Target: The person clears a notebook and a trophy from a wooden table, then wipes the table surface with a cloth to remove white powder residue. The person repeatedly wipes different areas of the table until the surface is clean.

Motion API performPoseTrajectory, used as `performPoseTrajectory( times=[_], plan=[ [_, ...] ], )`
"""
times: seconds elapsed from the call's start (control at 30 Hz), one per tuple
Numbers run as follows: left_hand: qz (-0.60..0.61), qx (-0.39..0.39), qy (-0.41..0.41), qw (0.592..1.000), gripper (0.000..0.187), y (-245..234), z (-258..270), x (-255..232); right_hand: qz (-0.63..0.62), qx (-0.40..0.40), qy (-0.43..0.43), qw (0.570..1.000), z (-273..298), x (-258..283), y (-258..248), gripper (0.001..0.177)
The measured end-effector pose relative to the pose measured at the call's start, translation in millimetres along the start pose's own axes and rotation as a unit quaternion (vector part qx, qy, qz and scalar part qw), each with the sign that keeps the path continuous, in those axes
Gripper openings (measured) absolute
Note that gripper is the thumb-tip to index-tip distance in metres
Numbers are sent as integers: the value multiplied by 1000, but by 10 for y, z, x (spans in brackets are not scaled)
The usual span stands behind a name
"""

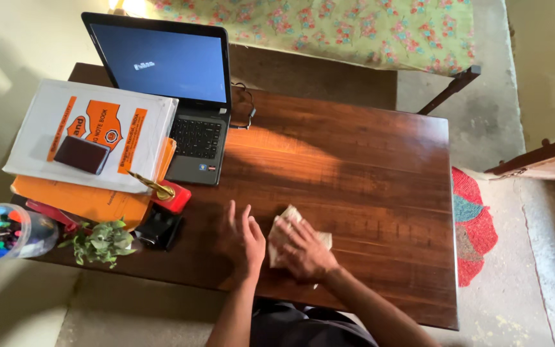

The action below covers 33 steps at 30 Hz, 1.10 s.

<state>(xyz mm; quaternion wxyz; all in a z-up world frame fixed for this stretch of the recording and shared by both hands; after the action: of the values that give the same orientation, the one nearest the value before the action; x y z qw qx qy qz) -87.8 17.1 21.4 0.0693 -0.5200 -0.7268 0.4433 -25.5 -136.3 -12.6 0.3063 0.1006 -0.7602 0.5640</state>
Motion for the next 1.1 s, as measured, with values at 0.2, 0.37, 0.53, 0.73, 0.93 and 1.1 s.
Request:
performPoseTrajectory(
  times=[0.2,0.37,0.53,0.73,0.93,1.1],
  plan=[
    [-63,69,35,995,34,107,-139,49,-6,-153,279,948,-313,-789,-425,34],
    [-82,104,34,991,34,144,-179,72,-24,-190,381,905,-683,-844,-1220,30],
    [-77,108,33,991,36,161,-156,97,-268,-213,299,891,-637,-666,-2203,28],
    [-50,82,31,995,30,209,-213,159,111,-149,453,872,-428,-806,-2739,34],
    [116,38,49,991,23,254,-689,72,-113,-310,352,876,-274,-1091,-2770,20],
    [286,127,-45,949,21,277,-1071,-321,-309,-273,334,847,-261,-1124,-2617,21]
  ],
)
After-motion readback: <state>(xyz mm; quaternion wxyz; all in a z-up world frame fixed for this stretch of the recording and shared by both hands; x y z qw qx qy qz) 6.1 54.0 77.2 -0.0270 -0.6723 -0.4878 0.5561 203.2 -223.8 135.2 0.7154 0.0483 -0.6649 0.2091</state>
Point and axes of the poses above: each hand's wrist, its own z-axis away from the middle knuckle, its own y-axis out of the palm, x = y × z, the point moved 6 cm from there along -z, towards the middle knuckle, and after that the axes turned 12 degrees about -z, right-handed, at the moved point
